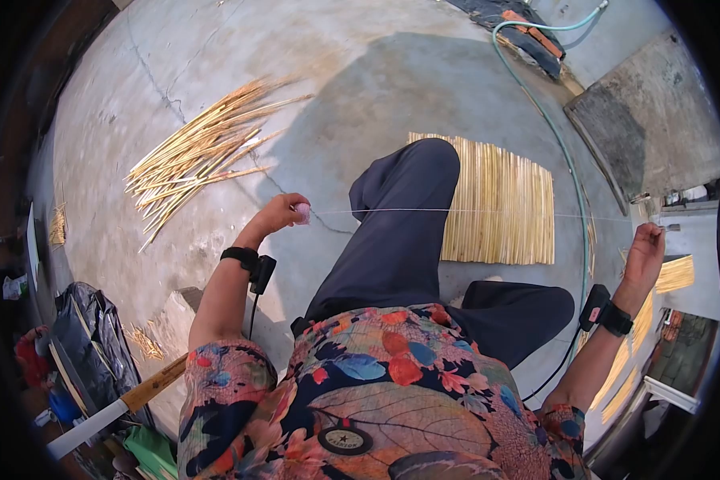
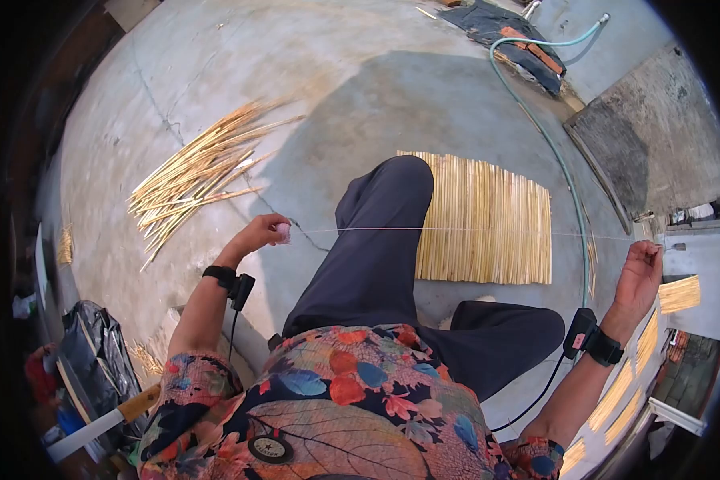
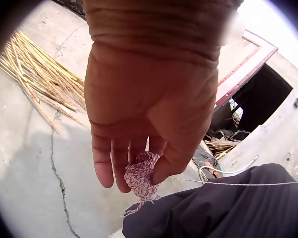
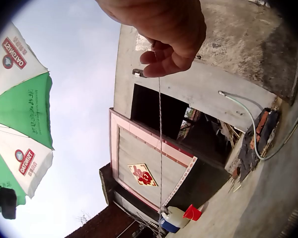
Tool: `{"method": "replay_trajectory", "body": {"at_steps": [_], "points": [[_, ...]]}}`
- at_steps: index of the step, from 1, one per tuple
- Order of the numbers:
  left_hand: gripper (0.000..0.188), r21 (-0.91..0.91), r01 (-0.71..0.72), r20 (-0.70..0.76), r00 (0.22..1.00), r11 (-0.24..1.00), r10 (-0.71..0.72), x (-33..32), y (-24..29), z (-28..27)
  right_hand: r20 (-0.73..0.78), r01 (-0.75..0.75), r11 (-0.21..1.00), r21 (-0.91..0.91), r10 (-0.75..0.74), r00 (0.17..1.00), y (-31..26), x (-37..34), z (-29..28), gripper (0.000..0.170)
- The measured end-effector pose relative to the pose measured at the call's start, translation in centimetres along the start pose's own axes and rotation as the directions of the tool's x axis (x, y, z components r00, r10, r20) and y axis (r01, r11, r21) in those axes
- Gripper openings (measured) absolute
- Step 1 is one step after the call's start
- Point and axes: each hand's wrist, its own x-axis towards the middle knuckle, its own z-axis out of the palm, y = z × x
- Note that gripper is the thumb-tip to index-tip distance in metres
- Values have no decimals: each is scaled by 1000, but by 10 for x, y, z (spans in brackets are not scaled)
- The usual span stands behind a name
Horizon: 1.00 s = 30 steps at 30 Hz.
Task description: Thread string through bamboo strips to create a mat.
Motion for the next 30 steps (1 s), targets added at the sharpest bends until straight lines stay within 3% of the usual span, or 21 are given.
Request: {"method": "replay_trajectory", "body": {"at_steps": [7, 9, 13, 15, 19, 20, 21, 22, 24, 26, 28, 30], "points": [[34, -197, 54, 4, 999, 979, -54, 2, -24, 7, 31, -35, 999, 0, 35, 999, 10, -9, 44, 6], [34, -160, 138, -16, 990, 977, -142, 5, -41, 7, 129, -58, 998, -28, 61, 990, 13, -13, 62, 6], [34, -198, 174, -38, 982, 965, -185, 5, -64, 10, 168, -90, 996, -5, 90, 982, 22, -25, 102, 7], [34, -83, 191, -69, 978, 978, -197, 5, -69, 12, 186, -102, 994, 33, 94, 978, 26, -28, 117, 8], [35, -52, 277, -93, 955, 960, -280, 3, -77, 18, 227, -140, 988, 68, 121, 966, 33, -29, 132, 10], [36, 283, 198, -141, 977, 939, -163, 9, -96, 20, 242, -147, 987, 62, 128, 962, 34, -30, 133, 10], [38, 588, 114, -144, 989, 801, -34, 9, -92, 20, 257, -153, 987, 57, 133, 957, 36, -31, 137, 11], [38, 586, 115, -144, 989, 802, -37, 11, -87, 20, 257, -156, 986, 55, 137, 957, 38, -33, 141, 11], [39, 259, 141, -57, 990, 956, -131, 16, -59, 23, 241, -200, 977, 71, 178, 954, 42, -37, 151, 8], [42, -110, 96, 96, 992, 989, -86, 14, -3, 29, 276, -195, 980, 50, 174, 945, 40, -32, 155, 8], [44, -150, -166, 108, 977, 975, 183, 16, 27, 47, 313, -187, 982, 30, 168, 935, 35, -28, 157, 9], [45, -118, -237, 133, 959, 964, 252, 22, 53, 59, 337, -174, 983, 58, 145, 930, 24, -19, 159, 10]]}}
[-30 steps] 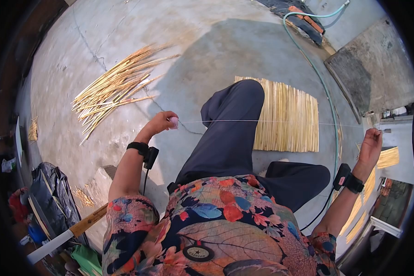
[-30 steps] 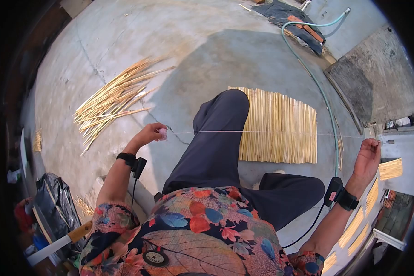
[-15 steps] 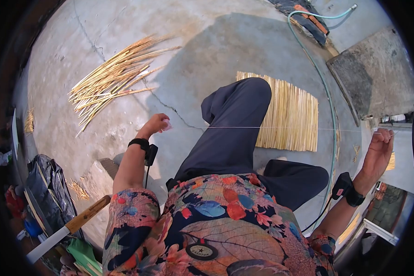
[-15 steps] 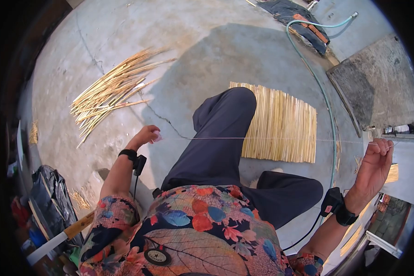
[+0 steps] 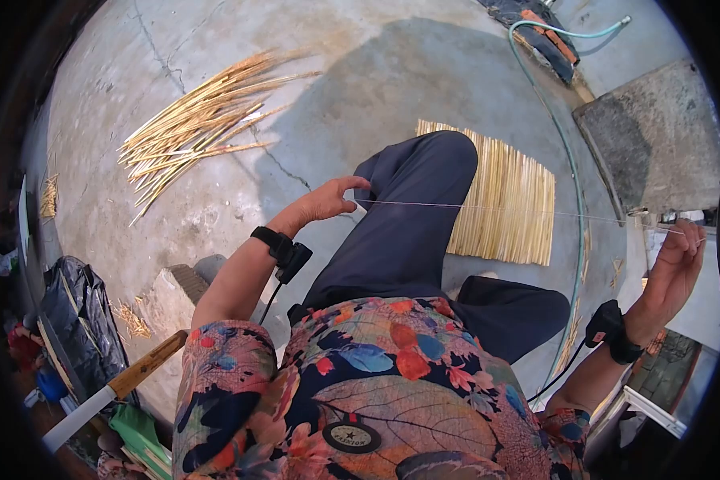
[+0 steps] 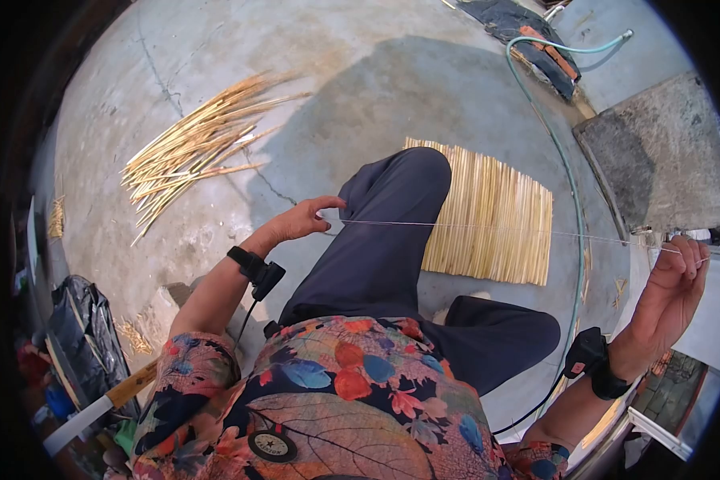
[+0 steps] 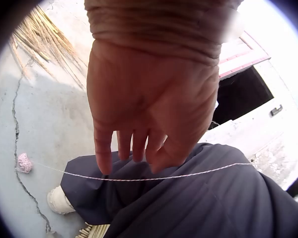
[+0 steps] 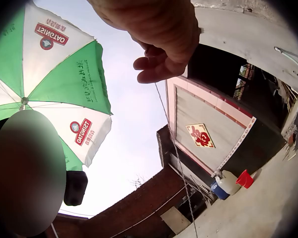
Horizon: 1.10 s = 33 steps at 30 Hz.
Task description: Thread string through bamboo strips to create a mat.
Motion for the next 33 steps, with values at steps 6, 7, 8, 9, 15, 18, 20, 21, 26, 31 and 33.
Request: {"method": "replay_trajectory", "body": {"at_steps": [6, 7, 8, 9, 15, 18, 20, 21, 26, 31, 33], "points": [[37, 127, 77, 264, 958, 989, -108, 22, -16, 13, -5, 69, 996, -57, -69, 998, -48, -4, -3, 13], [31, 194, 160, 257, 944, 968, -207, 18, -16, 12, -10, 76, 995, -59, -77, 997, -57, -6, -8, 13], [20, 231, 99, 195, 970, 968, -146, 11, -16, 10, -51, 114, 991, -69, -118, 992, -66, -8, -13, 12], [20, 237, 98, 199, 969, 967, -148, 5, -24, 6, -90, 151, 985, -80, -158, 983, -76, -11, -22, 12], [18, 251, 249, -151, 965, 935, -217, -50, -48, -48, -347, 371, 910, -184, -413, 842, -146, -35, -154, 7], [17, 114, 238, -200, 956, 964, -213, -75, -22, -70, -396, 405, 895, -188, -447, 802, -149, -53, -209, 6], [17, 67, 253, -213, 949, 965, -234, -87, -5, -79, -399, 440, 895, -78, -432, 809, -155, -67, -247, 5], [16, 63, 307, -178, 940, 950, -292, -93, 6, -83, -403, 443, 893, -73, -433, 806, -153, -70, -253, 5], [16, 61, 325, -94, 943, 944, -319, -106, 53, -75, -474, 489, 848, -204, -522, 709, -155, -85, -275, 5], [19, -113, 47, -64, 996, 992, -54, -99, 138, -48, -456, 506, 852, -137, -508, 731, -165, -97, -304, 6], [19, -108, -2, -68, 998, 994, -6, -96, 163, -45, -462, 502, 854, -134, -502, 731, -165, -103, -315, 6]]}}
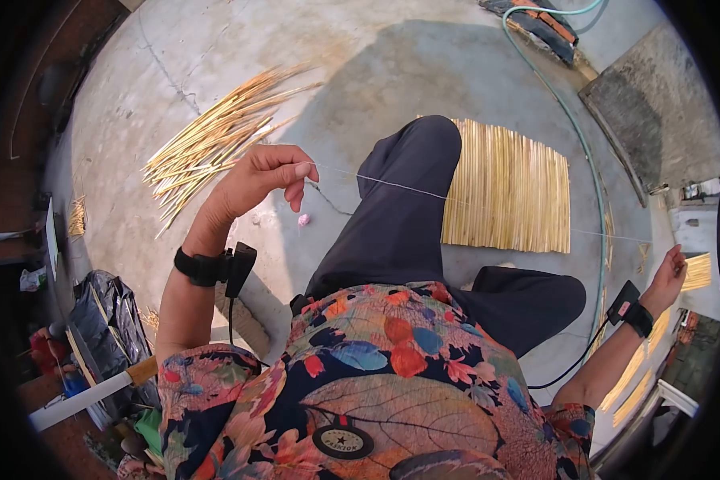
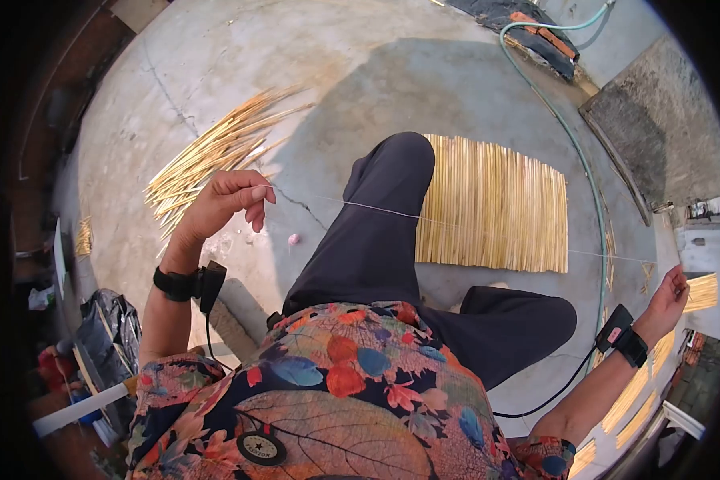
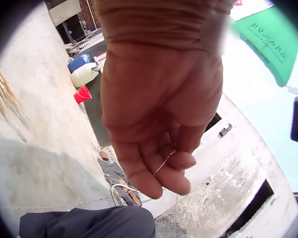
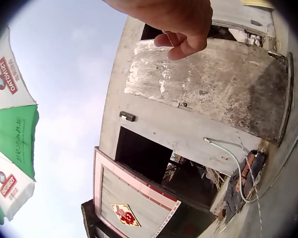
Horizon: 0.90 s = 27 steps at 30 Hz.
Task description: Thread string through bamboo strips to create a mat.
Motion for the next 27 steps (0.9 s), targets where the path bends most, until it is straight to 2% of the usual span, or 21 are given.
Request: {"method": "replay_trajectory", "body": {"at_steps": [3, 4, 5, 6, 8, 10, 12, 13, 14, 16, 19, 20, 22, 23, 25, 26, 27], "points": [[19, 16, -155, -13, 988, 988, 156, 1, 29, 10, -75, 14, 1000, -25, -16, 997, 2, 2, -18, 6], [19, 18, -156, -10, 988, 988, 156, 2, 38, 13, -74, -5, 1000, -22, 4, 997, 5, -2, -17, 6], [19, -6, -261, 2, 965, 965, 261, 2, 46, 16, -74, -28, 999, -22, 26, 997, 6, -6, -15, 6], [19, -30, -361, 7, 932, 932, 362, 1, 53, 20, -75, -30, 999, -24, 28, 997, 7, -9, -12, 6], [18, -65, -520, -96, 853, 852, 514, 5, 67, 20, -85, 2, 999, -34, -5, 996, 9, -10, -5, 5], [17, 24, -658, -152, 742, 753, 653, 11, 82, 6, -50, -11, 999, -52, 9, 999, 7, -6, -6, 5], [18, 213, -722, -216, 622, 658, 752, 14, 96, -11, -12, -25, 998, -65, 24, 1000, 9, -4, -7, 5], [22, 334, -700, -233, 587, 631, 775, 12, 103, -17, -10, -33, 998, -57, 33, 999, 11, -5, -6, 5], [21, 344, -676, -262, 598, 652, 758, 10, 107, -30, -7, -43, 998, -49, 43, 999, 13, -7, -5, 6], [20, 391, -690, -360, 495, 609, 791, 11, 109, -46, -11, -64, 997, -40, 64, 998, 20, -11, -4, 6], [20, 510, -731, -317, 329, 453, 889, 3, 119, -73, -26, -75, 995, -64, 74, 997, 22, -11, -2, 6], [20, 554, -744, -307, 236, 375, 922, 3, 125, -79, -34, -67, 994, -90, 64, 997, 23, -9, -1, 7], [17, 523, -790, -225, 236, 321, 945, -9, 142, -57, -57, -54, 991, -121, 47, 997, 26, -7, 7, 9], [17, 525, -788, -230, 231, 320, 945, -11, 146, -57, -85, -37, 988, -150, 24, 996, 27, -6, 10, 12], [17, 704, -667, -231, 109, 244, 967, -9, 150, -62, -94, -48, 991, -121, 37, 995, 27, -1, 9, 12], [17, 703, -667, -235, 108, 246, 966, 6, 151, -73, -110, -58, 994, -91, 48, 993, 26, -1, 6, 11], [17, 423, -871, -661, -107, 251, 743, 33, 152, -92, -109, -59, 994, -95, 48, 993, 26, -3, 8, 11]]}}
